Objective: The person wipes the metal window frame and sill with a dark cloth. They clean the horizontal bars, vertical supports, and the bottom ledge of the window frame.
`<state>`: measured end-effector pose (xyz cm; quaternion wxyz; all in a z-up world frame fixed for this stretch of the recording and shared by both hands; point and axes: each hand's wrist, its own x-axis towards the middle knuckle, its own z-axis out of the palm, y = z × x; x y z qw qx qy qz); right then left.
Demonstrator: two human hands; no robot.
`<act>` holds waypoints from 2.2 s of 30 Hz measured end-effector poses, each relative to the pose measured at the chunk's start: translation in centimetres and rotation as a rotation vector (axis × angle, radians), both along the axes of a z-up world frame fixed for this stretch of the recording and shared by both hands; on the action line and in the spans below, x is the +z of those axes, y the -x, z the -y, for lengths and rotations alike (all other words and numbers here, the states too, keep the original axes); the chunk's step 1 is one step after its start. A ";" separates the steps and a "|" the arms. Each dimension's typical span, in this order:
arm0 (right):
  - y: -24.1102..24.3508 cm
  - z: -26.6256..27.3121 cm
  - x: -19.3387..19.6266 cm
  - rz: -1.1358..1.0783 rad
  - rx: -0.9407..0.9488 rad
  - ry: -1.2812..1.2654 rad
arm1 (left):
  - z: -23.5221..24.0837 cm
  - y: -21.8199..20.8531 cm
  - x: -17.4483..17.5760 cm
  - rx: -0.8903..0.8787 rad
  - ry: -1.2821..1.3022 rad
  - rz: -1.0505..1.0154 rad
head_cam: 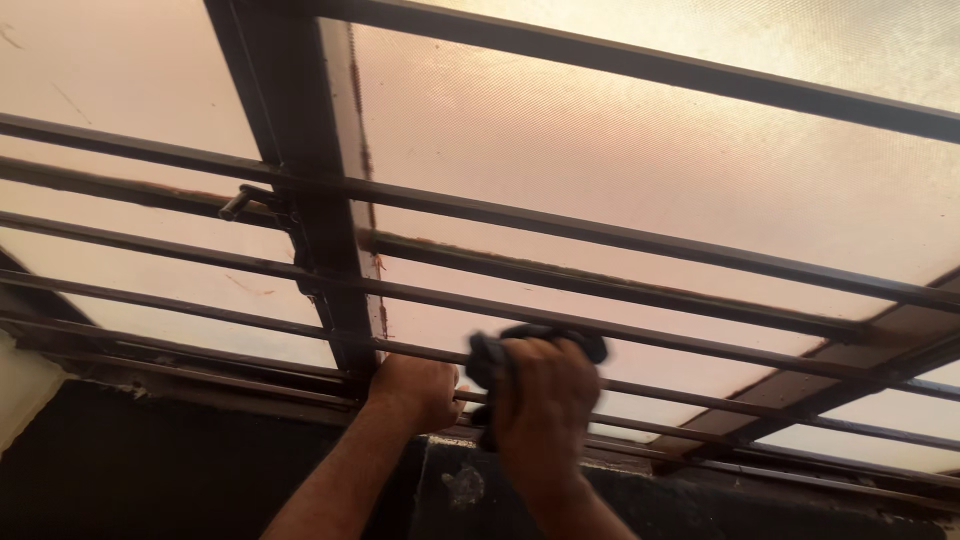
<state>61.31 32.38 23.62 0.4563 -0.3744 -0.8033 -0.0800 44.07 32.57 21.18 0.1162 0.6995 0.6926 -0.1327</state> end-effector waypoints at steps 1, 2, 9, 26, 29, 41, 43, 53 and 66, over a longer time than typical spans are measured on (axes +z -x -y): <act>2.4 0.5 0.8 0.056 0.106 0.027 | -0.1 0.3 0.1 0.000 0.003 -0.006; 4.6 0.8 1.4 0.112 0.211 0.054 | 0.0 0.5 0.1 0.001 0.005 -0.010; 4.5 0.1 2.5 0.231 0.396 0.040 | 1.1 0.4 0.6 -0.021 -0.079 0.037; -17.1 0.2 5.8 -0.144 -0.519 -0.143 | 13.3 6.0 0.8 0.132 -0.770 0.474; -10.5 -1.2 8.6 -0.133 -0.384 -0.321 | 13.7 7.1 4.1 0.139 -0.887 0.470; 8.2 1.8 9.0 -0.008 0.080 -0.316 | 7.2 4.0 13.0 -0.448 -1.376 0.585; 3.9 0.3 8.1 0.086 0.039 -0.360 | 5.2 3.6 13.2 -0.464 -1.327 0.579; -18.9 -4.7 7.3 0.194 -0.491 -0.435 | 0.0 2.8 9.6 -0.398 -1.629 -0.046; 0.3 1.3 10.0 -0.012 0.026 -0.075 | 1.4 1.1 7.9 -0.266 -1.624 0.131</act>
